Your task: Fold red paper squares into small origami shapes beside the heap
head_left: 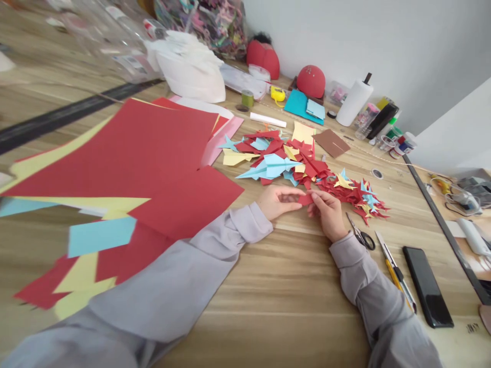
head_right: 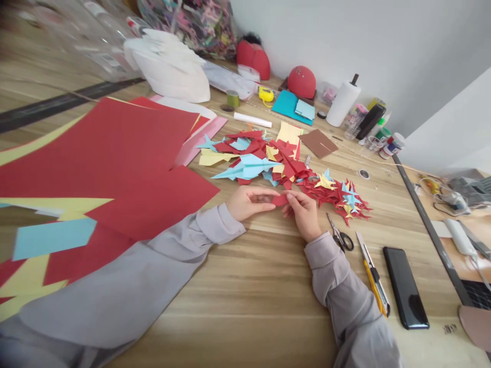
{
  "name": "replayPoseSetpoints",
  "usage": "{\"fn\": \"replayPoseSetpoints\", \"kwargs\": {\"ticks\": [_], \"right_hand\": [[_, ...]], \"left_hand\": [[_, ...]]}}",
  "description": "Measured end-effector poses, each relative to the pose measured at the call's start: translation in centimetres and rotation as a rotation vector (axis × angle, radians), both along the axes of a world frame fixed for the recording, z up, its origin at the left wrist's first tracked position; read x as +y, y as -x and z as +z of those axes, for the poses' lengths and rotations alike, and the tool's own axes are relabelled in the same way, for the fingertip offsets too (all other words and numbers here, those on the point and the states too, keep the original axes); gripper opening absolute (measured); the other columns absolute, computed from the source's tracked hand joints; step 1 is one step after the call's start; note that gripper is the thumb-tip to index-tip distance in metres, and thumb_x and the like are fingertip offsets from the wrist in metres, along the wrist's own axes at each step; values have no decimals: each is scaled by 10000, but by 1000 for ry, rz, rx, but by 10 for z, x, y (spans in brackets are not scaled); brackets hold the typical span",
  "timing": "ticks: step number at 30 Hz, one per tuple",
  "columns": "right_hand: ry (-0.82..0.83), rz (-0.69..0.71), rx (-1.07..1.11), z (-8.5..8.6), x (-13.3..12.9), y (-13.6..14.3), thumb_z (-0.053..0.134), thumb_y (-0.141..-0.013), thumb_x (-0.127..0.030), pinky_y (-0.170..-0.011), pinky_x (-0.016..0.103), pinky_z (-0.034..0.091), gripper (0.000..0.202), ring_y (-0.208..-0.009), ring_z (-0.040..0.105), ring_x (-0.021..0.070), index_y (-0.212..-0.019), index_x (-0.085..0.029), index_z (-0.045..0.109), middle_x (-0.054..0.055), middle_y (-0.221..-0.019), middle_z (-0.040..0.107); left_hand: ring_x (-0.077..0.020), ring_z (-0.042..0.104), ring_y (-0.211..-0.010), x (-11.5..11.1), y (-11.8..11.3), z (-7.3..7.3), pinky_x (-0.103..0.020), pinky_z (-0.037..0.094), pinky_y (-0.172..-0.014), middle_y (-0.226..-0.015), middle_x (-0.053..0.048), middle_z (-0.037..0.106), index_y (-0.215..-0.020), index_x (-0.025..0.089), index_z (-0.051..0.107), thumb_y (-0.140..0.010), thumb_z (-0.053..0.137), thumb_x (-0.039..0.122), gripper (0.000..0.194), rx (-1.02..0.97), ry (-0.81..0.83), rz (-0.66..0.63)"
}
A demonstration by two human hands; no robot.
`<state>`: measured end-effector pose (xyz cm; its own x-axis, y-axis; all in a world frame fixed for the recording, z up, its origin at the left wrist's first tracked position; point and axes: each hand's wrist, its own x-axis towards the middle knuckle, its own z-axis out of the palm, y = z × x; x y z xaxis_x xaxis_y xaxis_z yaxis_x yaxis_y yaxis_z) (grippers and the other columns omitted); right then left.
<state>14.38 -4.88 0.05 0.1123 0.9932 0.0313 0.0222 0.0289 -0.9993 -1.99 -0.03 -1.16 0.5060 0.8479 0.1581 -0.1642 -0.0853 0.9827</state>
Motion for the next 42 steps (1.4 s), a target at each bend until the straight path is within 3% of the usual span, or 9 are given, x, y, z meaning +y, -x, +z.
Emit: {"fn": "replayPoseSetpoints", "kwargs": {"ticks": [4,14,26,42], "right_hand": [[13,14,23,0,0,1,673,-710,-404,-432,223,430,287,-424,532,95,-880,-173,675,-29,-517,615],[24,41,61,1,-1,2,727,-660,-332,-480,239,453,302,-473,563,105,-912,-181,659,-22,-587,654],[25,39,-1,2,-1,2,756,-621,-329,-514,254,477,339,-532,587,122,-919,-198,662,-9,-661,669],[-4,55,-32,1,-1,3,742,-643,-344,-531,250,483,327,-575,607,127,-923,-198,655,1,-699,667]], "left_hand": [[-175,656,-730,1,-2,-4,-283,539,-676,-833,-83,727,-799,140,729,-594,754,281,250,64,-82,58],[-182,669,-721,-3,-2,2,-280,544,-679,-781,-77,728,-762,138,727,-598,745,245,197,44,-99,62],[-135,608,-545,-5,-2,5,-224,484,-522,-599,-34,689,-709,148,722,-614,713,223,121,162,-104,125],[-97,540,-420,-5,-8,11,-204,435,-452,-439,-1,592,-599,111,653,-587,709,155,72,87,190,166]]}}
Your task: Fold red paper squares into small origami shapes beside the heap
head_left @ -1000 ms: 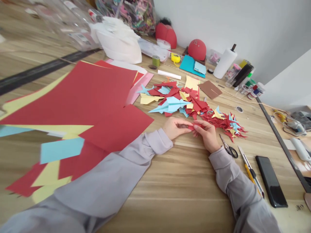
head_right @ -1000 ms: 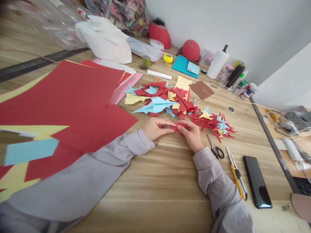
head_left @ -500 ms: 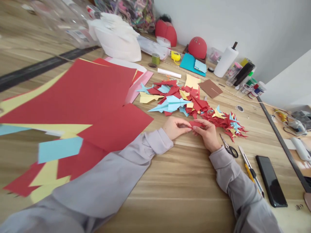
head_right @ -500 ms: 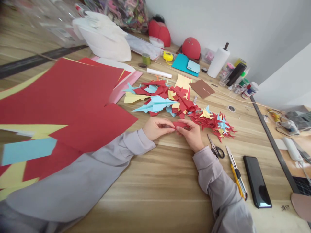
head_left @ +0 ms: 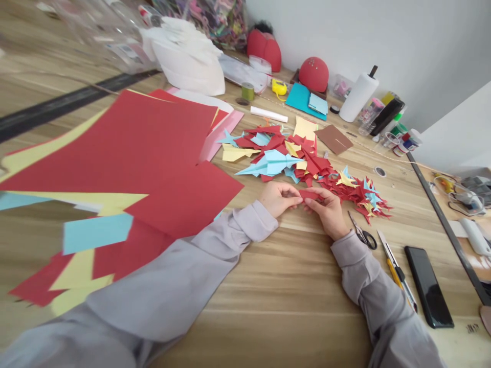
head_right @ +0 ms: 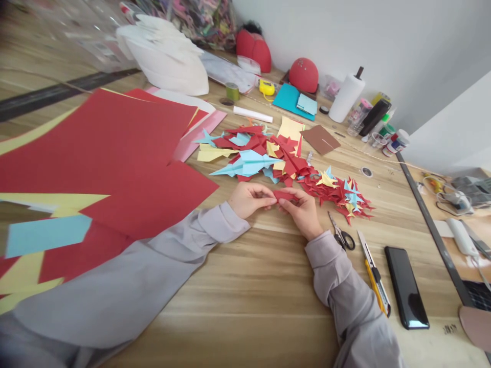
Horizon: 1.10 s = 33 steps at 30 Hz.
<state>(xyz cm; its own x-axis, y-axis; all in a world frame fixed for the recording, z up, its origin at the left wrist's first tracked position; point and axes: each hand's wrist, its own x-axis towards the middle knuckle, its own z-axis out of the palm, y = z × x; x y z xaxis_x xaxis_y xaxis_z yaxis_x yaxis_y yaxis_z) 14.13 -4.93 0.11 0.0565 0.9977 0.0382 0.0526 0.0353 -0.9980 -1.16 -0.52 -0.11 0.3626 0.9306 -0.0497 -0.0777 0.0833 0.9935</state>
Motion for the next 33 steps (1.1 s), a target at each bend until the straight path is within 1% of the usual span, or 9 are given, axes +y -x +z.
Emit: {"fn": "replayPoseSetpoints", "kwargs": {"ticks": [3,6,11,16,22,25,29,31,33], "right_hand": [[-1,6,-8,0,-1,0,737,-650,-345,-541,252,488,331,-586,610,129,-932,-196,653,3,-697,671],[-3,18,-6,1,-1,0,736,-654,-341,-555,255,491,324,-596,613,131,-932,-196,654,0,-682,672],[-6,16,-24,2,-1,0,756,-630,-324,-541,253,485,333,-574,605,127,-924,-198,661,-10,-670,668],[-1,16,22,1,-1,0,746,-647,-307,-552,247,477,297,-582,605,123,-916,-212,664,-19,-670,667],[-2,7,21,2,0,1,743,-650,-302,-542,246,471,293,-568,592,117,-916,-210,660,-20,-671,661],[-1,2,10,1,0,1,740,-652,-310,-546,253,474,303,-569,589,120,-925,-210,657,-17,-674,660],[-15,20,2,-1,0,-1,740,-661,-303,-552,252,477,296,-586,594,119,-932,-214,660,-6,-726,675],[-23,19,2,-2,0,-2,742,-661,-303,-546,249,474,296,-583,595,118,-932,-216,661,-7,-725,673],[-26,8,1,-3,1,-2,746,-655,-308,-538,250,472,305,-572,592,120,-934,-220,661,-14,-701,666]], "left_hand": [[-91,532,-413,0,-1,2,-199,427,-449,-431,4,587,-589,110,635,-587,700,137,70,-1,22,2],[-83,519,-403,-1,-1,3,-192,409,-441,-422,10,577,-581,111,623,-593,693,124,72,22,5,13],[-82,516,-402,-2,-1,3,-191,401,-441,-422,12,571,-572,113,607,-599,683,114,81,10,4,13],[-89,535,-409,-1,-1,4,-199,421,-451,-442,12,587,-617,115,599,-626,659,121,61,-59,43,-4],[-86,534,-408,-1,0,2,-199,425,-453,-439,19,577,-643,113,583,-638,647,114,64,-62,31,6],[-89,540,-410,0,0,-1,-201,426,-452,-461,27,583,-680,123,552,-627,664,125,124,-95,31,-3],[-99,550,-400,2,0,-4,-213,439,-444,-516,59,611,-799,172,438,-596,697,127,332,-199,53,-26],[-102,555,-402,2,1,-4,-215,442,-443,-528,66,613,-817,180,413,-604,688,121,353,-215,58,-39],[-107,563,-406,3,2,-3,-218,445,-442,-528,62,609,-818,175,419,-622,672,126,323,-210,66,-50]]}}
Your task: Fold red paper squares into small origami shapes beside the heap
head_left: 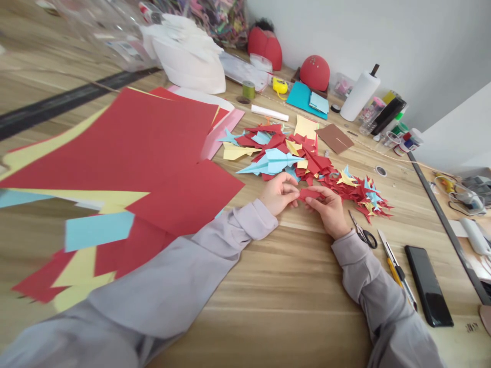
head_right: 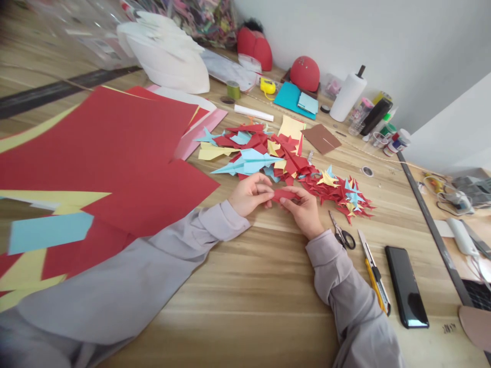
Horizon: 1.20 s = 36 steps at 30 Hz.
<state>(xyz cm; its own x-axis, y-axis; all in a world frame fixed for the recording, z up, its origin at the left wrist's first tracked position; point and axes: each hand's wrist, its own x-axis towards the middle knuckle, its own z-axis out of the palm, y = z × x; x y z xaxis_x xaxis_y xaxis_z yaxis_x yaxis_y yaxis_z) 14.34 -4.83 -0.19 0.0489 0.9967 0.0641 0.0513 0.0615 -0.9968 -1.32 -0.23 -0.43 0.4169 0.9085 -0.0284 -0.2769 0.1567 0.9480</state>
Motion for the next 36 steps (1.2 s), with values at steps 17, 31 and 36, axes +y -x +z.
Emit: {"fn": "replayPoseSetpoints", "kwargs": {"ticks": [17,31,36], "right_hand": [[-28,-12,-125,2,0,0,755,-635,-341,-609,276,508,332,-648,600,134,-932,-216,677,16,-836,687],[16,27,-17,0,0,-6,785,-597,-317,-567,271,511,399,-565,600,120,-971,-226,681,-14,-725,683],[22,39,19,-1,1,-7,786,-601,-288,-559,253,493,399,-559,595,109,-982,-234,681,-19,-712,680]], "left_hand": [[-82,531,-410,-1,-2,-6,-197,411,-447,-513,73,577,-831,166,454,-569,726,131,379,60,-121,36],[-95,543,-399,6,4,0,-193,410,-413,-491,66,576,-871,148,468,-593,737,150,386,9,-40,-169],[-124,585,-438,6,6,4,-200,425,-406,-527,33,610,-899,136,486,-600,736,173,391,29,-7,-201]]}}
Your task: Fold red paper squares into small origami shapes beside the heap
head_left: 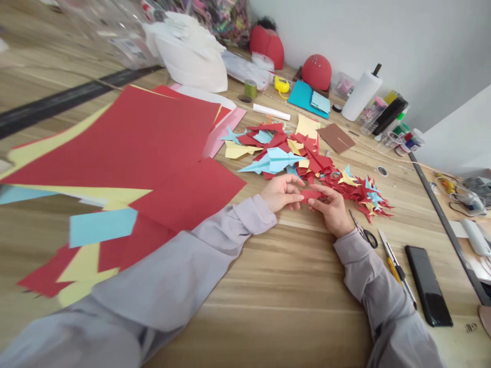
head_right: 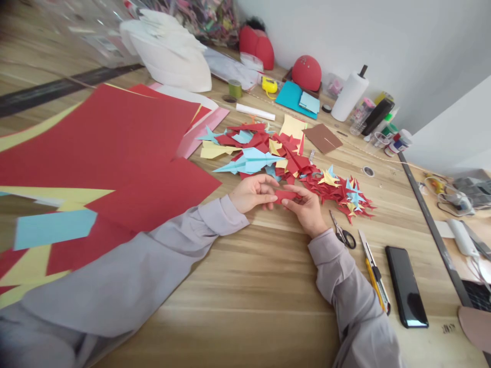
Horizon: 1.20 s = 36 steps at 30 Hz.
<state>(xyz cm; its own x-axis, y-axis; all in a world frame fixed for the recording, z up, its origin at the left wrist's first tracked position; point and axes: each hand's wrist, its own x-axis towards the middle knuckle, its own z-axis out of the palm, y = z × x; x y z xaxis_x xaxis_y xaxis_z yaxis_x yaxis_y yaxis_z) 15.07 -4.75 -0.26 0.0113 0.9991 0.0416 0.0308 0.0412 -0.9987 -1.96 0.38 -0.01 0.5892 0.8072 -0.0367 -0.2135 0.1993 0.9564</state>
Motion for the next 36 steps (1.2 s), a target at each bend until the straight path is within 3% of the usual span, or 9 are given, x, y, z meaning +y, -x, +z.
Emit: {"fn": "replayPoseSetpoints", "kwargs": {"ticks": [7,9,11,14,18,22,27,32,36], "right_hand": [[16,-48,-11,1,1,1,784,-591,-304,-551,258,485,456,-549,571,106,-1024,-220,668,-13,-717,678],[25,-70,7,2,2,3,782,-590,-300,-537,249,476,457,-536,559,98,-1023,-213,666,-17,-704,671],[36,-87,13,2,2,4,781,-586,-304,-532,248,474,466,-528,550,96,-1027,-210,662,-20,-687,663],[32,-91,-27,2,2,4,774,-590,-325,-539,257,482,473,-533,549,99,-1035,-210,659,-8,-735,677],[-12,-47,-126,3,1,4,760,-621,-332,-561,269,489,461,-545,555,110,-1057,-223,656,-8,-741,678],[-55,3,-162,9,-3,8,725,-674,-343,-581,285,496,472,-569,559,125,-1127,-254,626,-8,-751,678],[-70,78,-122,15,-10,14,668,-722,-407,-614,305,503,553,-635,580,142,-1247,-293,539,4,-849,694],[-58,31,-135,8,-7,9,666,-718,-434,-558,296,485,275,-601,577,146,-883,-221,719,31,-765,702],[-20,-64,-80,2,-2,9,697,-682,-434,-503,264,469,260,-573,568,135,-789,-198,681,19,-677,664]], "left_hand": [[-151,601,-529,-6,-5,-4,-249,456,-438,-630,-3,591,-874,152,500,-724,572,234,185,48,-63,128],[-165,600,-646,-10,-7,-6,-263,461,-479,-757,-43,600,-832,163,507,-717,535,197,123,94,-273,256],[-188,578,-792,-15,-7,-8,-297,476,-594,-857,-72,594,-800,167,528,-679,541,135,126,195,-628,374],[-207,534,-846,-20,-8,-9,-356,444,-729,-879,-90,585,-762,165,564,-692,539,113,90,374,-1094,417],[-209,521,-778,-20,-10,-12,-366,397,-698,-813,-98,611,-744,158,595,-796,471,142,135,574,-1302,432],[-202,535,-744,-17,-10,-17,-356,421,-690,-757,-96,626,-701,165,616,-831,444,166,215,560,-1249,440],[-187,584,-761,-13,-7,-16,-325,474,-704,-785,-70,658,-755,180,648,-778,514,151,140,455,-911,535],[-150,589,-625,-10,-8,-10,-266,476,-597,-754,-43,686,-747,176,668,-716,616,229,80,340,-520,605],[-146,591,-600,-11,-10,-6,-264,486,-600,-710,-39,684,-732,157,659,-673,638,231,98,244,-386,584]]}}
